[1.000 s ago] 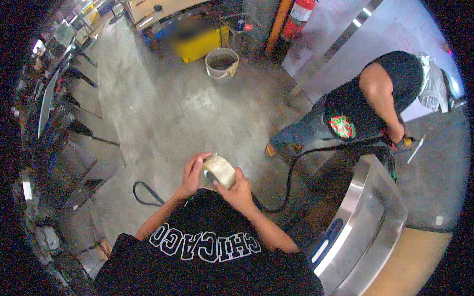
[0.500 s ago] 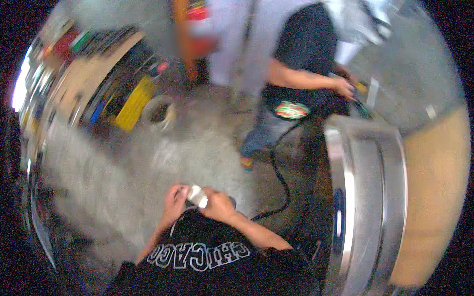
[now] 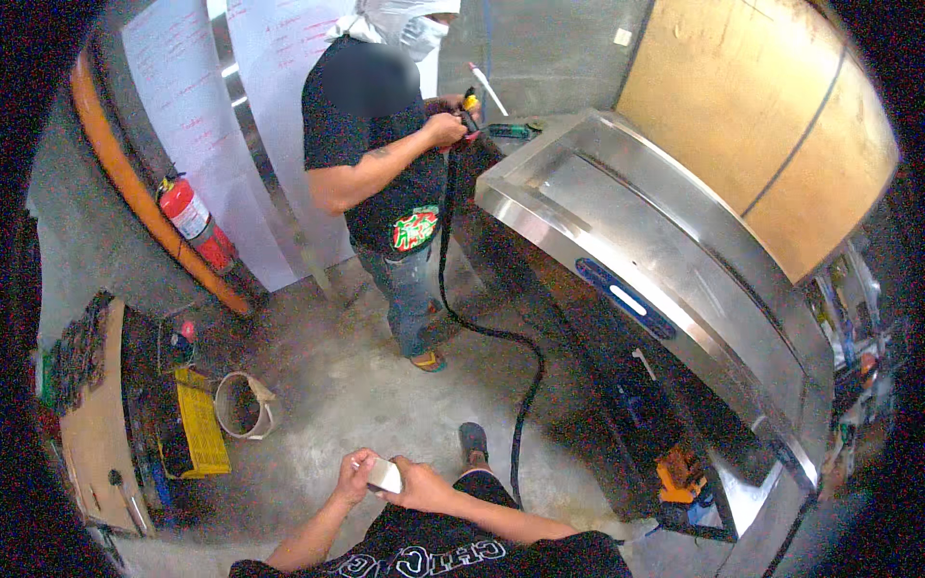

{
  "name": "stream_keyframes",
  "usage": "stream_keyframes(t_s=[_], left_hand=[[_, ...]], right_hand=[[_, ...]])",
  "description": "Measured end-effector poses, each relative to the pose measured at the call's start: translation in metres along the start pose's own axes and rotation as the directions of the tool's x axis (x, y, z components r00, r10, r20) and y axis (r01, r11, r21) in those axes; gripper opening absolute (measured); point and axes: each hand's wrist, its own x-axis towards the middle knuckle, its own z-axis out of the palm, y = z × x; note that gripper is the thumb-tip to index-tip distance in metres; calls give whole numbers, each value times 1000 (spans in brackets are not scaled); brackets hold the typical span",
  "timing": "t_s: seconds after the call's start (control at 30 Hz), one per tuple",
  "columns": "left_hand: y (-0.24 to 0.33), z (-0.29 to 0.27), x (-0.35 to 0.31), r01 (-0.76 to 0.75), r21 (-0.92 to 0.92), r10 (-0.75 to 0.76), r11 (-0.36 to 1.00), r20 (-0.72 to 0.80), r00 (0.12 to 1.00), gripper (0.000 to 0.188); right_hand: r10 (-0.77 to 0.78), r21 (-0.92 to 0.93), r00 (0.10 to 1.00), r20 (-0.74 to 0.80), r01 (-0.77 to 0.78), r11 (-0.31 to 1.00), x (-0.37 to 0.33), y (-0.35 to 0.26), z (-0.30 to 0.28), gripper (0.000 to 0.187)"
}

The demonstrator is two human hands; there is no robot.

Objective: The person wraps a large item in bubble wrap and secures it with packing tape using a handheld dispenser. They then walk through the warehouse and hand the tape dispenser to a coworker.

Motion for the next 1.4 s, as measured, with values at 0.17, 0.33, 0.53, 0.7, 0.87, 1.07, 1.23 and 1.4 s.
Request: stream_keyframes(t_s=[0.17,0.33,0.53,0.7,0.87,1.07,1.23,1.4], left_hand=[[27,22,22,-68,147,45,987,158,986,38],[40,48,51,-50,225,10,973,178,984,45],[-68,-1,82,157,620,-76,769,-155,985,57],[-135,-74,18,740,405,-328,537,-708,626,77],[-149,-114,-67,715,629,-494,305,-538,683,86],[-136,-78,32,531,846,-413,45,-468,781,93],[-138,-126,209,176,957,-602,231,-1,798,86],[-47,-119,296,-256,940,-679,226,341,650,80]], right_hand=[[55,166,976,-212,-20,986,-35,12,1,101],[56,370,906,-421,115,922,-68,56,-7,97],[213,159,893,-396,-162,974,-78,85,-41,82],[114,-232,908,-403,-221,947,-95,150,-53,74],[231,-197,851,-473,-357,913,-127,182,-57,68],[178,-197,722,-669,-403,894,-139,207,-49,53],[317,-162,741,-592,-494,854,-88,154,-59,65],[352,-125,788,-505,-470,874,-65,115,-35,64]])
